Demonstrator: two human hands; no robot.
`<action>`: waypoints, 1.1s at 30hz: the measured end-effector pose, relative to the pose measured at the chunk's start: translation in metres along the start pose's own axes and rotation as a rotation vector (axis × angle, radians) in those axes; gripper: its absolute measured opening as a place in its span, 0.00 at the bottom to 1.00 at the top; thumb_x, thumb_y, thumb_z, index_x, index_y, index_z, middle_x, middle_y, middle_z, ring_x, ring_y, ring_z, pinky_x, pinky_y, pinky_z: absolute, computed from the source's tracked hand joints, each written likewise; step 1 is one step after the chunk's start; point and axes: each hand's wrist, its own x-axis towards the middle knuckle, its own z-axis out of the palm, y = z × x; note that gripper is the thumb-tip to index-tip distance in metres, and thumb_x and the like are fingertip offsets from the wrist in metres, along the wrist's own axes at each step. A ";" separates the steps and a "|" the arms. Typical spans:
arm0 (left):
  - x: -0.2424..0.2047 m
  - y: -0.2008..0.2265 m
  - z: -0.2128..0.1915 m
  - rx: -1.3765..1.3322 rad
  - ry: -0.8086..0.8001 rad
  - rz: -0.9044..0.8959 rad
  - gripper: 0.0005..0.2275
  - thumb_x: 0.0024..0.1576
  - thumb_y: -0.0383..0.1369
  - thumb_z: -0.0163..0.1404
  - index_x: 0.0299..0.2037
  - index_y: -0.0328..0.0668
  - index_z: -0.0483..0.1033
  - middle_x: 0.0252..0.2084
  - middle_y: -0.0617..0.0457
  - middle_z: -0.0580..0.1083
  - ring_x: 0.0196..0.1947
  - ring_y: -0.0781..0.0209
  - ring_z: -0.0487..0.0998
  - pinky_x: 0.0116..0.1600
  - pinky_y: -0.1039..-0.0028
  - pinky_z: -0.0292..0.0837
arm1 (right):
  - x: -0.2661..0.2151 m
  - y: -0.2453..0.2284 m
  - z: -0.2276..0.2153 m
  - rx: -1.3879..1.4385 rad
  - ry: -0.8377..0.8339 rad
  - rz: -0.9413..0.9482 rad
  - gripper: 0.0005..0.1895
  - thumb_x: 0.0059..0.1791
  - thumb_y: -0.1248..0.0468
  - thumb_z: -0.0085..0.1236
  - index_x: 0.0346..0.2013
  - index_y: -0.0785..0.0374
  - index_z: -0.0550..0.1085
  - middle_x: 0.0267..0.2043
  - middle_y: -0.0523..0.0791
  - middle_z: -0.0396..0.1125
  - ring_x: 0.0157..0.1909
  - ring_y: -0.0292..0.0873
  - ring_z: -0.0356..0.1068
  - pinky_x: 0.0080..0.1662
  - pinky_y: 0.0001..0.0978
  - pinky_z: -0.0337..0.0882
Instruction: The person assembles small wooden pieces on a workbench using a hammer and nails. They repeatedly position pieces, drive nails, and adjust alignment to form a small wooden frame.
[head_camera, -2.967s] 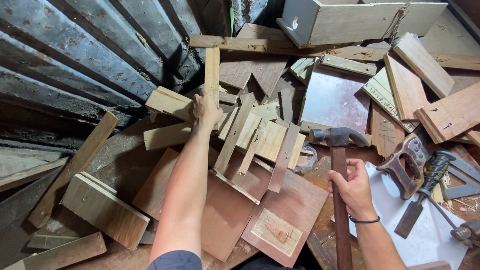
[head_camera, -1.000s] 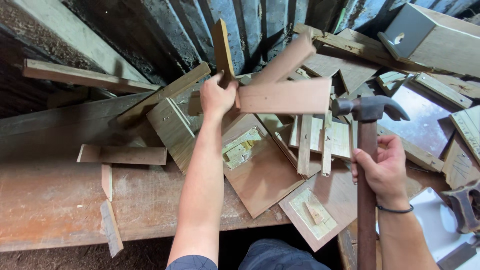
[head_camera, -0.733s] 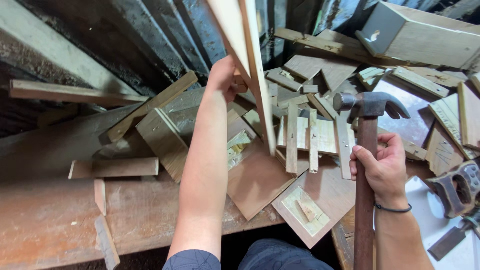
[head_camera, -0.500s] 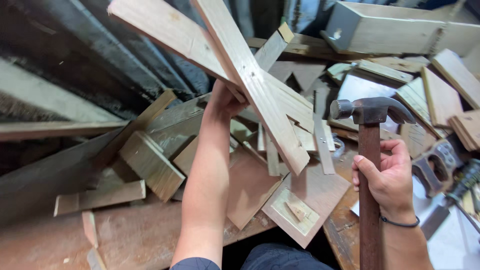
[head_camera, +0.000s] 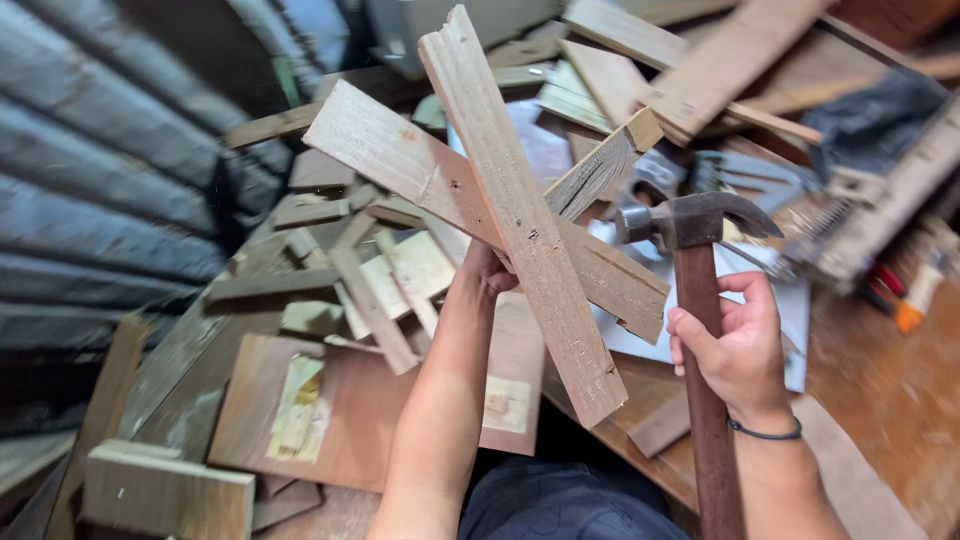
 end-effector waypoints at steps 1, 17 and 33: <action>0.009 -0.018 -0.001 -0.023 -0.028 -0.041 0.20 0.64 0.43 0.51 0.53 0.28 0.75 0.47 0.37 0.79 0.43 0.49 0.84 0.48 0.58 0.82 | -0.007 0.004 -0.012 -0.005 0.036 -0.002 0.25 0.47 0.73 0.59 0.49 0.63 0.54 0.28 0.50 0.68 0.21 0.39 0.67 0.21 0.32 0.68; 0.044 -0.193 0.106 0.146 0.070 -0.237 0.23 0.65 0.46 0.45 0.54 0.28 0.70 0.46 0.37 0.77 0.41 0.49 0.83 0.42 0.64 0.84 | -0.126 0.009 -0.139 0.056 0.407 -0.047 0.25 0.49 0.73 0.59 0.51 0.61 0.53 0.29 0.50 0.68 0.23 0.38 0.67 0.23 0.31 0.68; 0.047 -0.229 0.188 0.016 0.355 -0.102 0.23 0.66 0.40 0.57 0.57 0.26 0.61 0.46 0.47 0.65 0.35 0.64 0.69 0.51 0.54 0.84 | -0.150 0.000 -0.182 -0.088 0.529 -0.202 0.25 0.52 0.76 0.59 0.53 0.63 0.52 0.34 0.52 0.68 0.27 0.40 0.68 0.28 0.33 0.71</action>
